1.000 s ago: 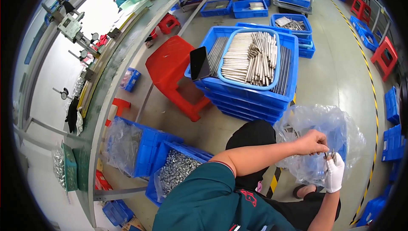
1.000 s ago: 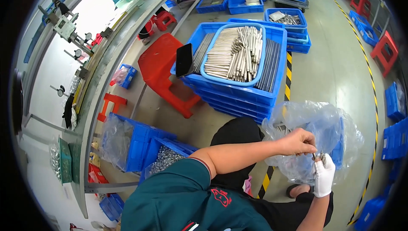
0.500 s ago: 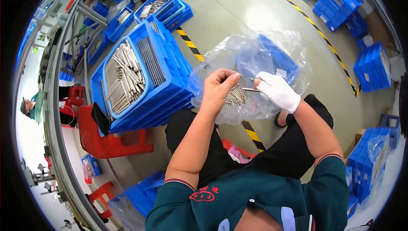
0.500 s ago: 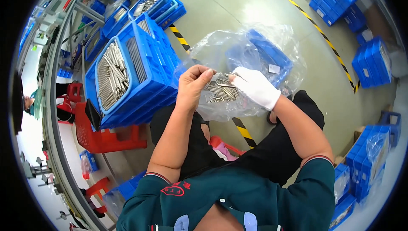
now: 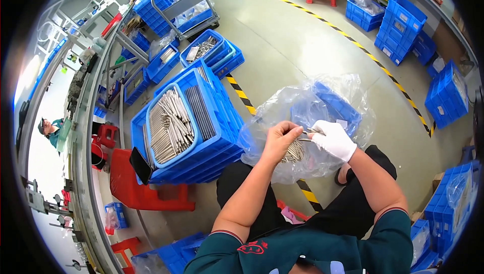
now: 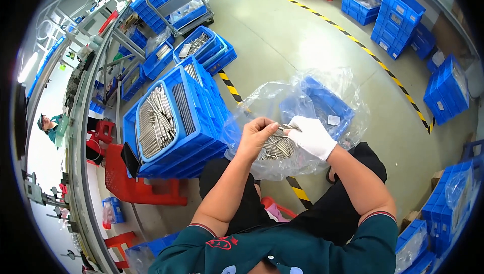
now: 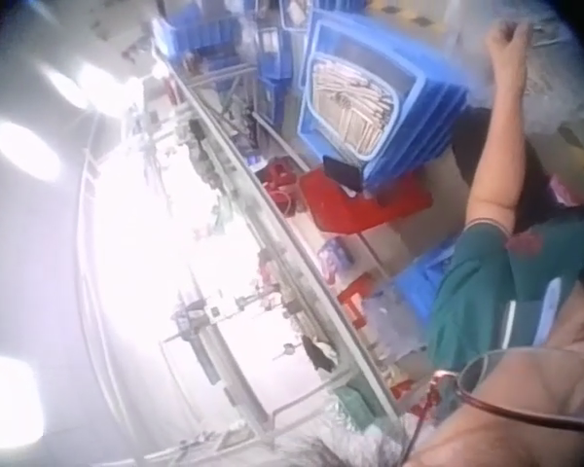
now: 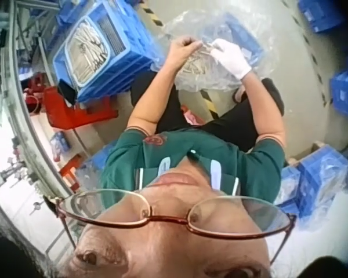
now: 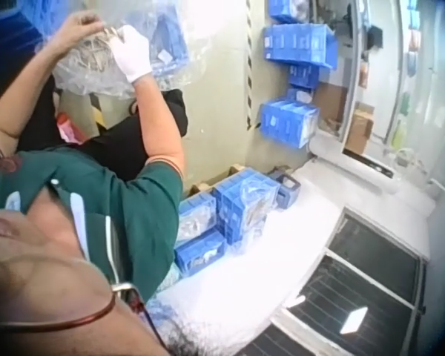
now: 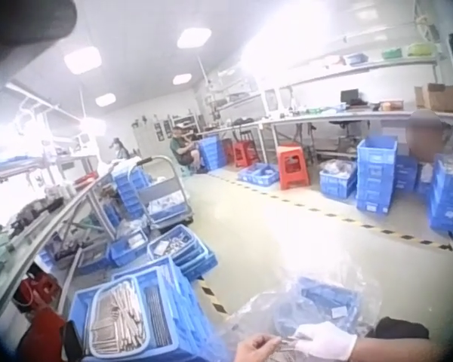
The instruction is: The person sorts small metal pins by hand, picking them from a plastic bag and placing them into blue crates.
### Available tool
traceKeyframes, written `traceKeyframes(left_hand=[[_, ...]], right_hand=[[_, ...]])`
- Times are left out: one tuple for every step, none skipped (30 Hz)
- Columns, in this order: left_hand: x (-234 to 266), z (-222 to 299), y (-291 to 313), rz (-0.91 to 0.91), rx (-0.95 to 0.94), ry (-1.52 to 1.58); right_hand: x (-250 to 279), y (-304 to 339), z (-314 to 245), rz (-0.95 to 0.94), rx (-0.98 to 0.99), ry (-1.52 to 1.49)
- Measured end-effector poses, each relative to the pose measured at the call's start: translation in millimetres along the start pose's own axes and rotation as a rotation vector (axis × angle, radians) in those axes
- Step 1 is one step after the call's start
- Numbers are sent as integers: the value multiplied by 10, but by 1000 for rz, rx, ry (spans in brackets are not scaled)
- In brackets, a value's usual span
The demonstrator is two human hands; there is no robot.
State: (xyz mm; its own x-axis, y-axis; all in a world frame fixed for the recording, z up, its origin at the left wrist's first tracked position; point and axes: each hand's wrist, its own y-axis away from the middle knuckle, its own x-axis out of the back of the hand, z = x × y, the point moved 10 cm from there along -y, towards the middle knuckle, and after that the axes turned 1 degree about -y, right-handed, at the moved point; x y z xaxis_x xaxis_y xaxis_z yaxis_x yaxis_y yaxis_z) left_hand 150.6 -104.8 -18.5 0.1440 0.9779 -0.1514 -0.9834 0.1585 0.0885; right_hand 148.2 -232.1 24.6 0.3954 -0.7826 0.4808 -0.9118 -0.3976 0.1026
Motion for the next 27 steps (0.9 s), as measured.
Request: traceKeyframes(left_hand=[[-26, 12, 14, -30, -9, -43], [-41, -30, 28, -43, -4, -44], [-47, -13, 24, -45, -9, -47], [-49, -5, 24, -42, -6, -44], [-50, -1, 24, -39, -1, -42], [-36, 8, 28, -33, 2, -49], [-39, 22, 27, -36, 2, -52], [-34, 47, 27, -28, -8, -80], [-22, 69, 30, -18, -20, -108], [-13, 71, 36, -18, -19, -110], [-2, 78, 47, -20, -29, -135], [4, 85, 60, -18, -40, -159], [8, 83, 68, -15, -39, -159], [16, 77, 75, -7, -37, -145], [27, 71, 87, 4, -34, -131], [33, 75, 95, 10, -34, -131], [27, 97, 102, 9, -46, -138], [29, 118, 101, 5, -60, -147], [42, 117, 110, 9, -62, -147], [47, 118, 129, 8, -70, -149], [46, 124, 137, 4, -79, -151], [55, 122, 136, 5, -82, -152], [57, 117, 131, -2, -88, -165], [56, 110, 137, -9, -90, -178], [61, 108, 143, -9, -89, -179], [66, 110, 150, -7, -91, -183], [66, 109, 159, -6, -92, -187]], right_hand=[[19, 5, -5, 8, -10, -4], [19, 19, -5, 6, -5, -3], [36, 20, -34, 19, 25, 38], [47, 25, -61, 32, 55, 78], [43, 31, -59, 36, 58, 77], [27, 45, -100, 42, 101, 146], [14, 53, -149, 48, 143, 215], [27, 58, -175, 61, 138, 229], [32, 57, -190, 63, 139, 227], [52, 54, -189, 78, 127, 205], [70, 52, -185, 92, 115, 183], [70, 55, -192, 90, 117, 182], [60, 57, -200, 82, 118, 201], [45, 56, -207, 72, 120, 219], [29, 64, -208, 67, 123, 219], [24, 80, -223, 77, 141, 235], [22, 93, -241, 88, 159, 251], [16, 92, -256, 85, 163, 251], [24, 90, -253, 85, 143, 215], [27, 86, -242, 84, 122, 179], [18, 84, -238, 85, 125, 180], [6, 88, -256, 94, 157, 220], [2, 89, -284, 103, 189, 260], [-5, 89, -296, 102, 189, 259], [-12, 92, -320, 105, 191, 263], [-18, 93, -337, 108, 193, 267], [-32, 99, -333, 107, 192, 266]])
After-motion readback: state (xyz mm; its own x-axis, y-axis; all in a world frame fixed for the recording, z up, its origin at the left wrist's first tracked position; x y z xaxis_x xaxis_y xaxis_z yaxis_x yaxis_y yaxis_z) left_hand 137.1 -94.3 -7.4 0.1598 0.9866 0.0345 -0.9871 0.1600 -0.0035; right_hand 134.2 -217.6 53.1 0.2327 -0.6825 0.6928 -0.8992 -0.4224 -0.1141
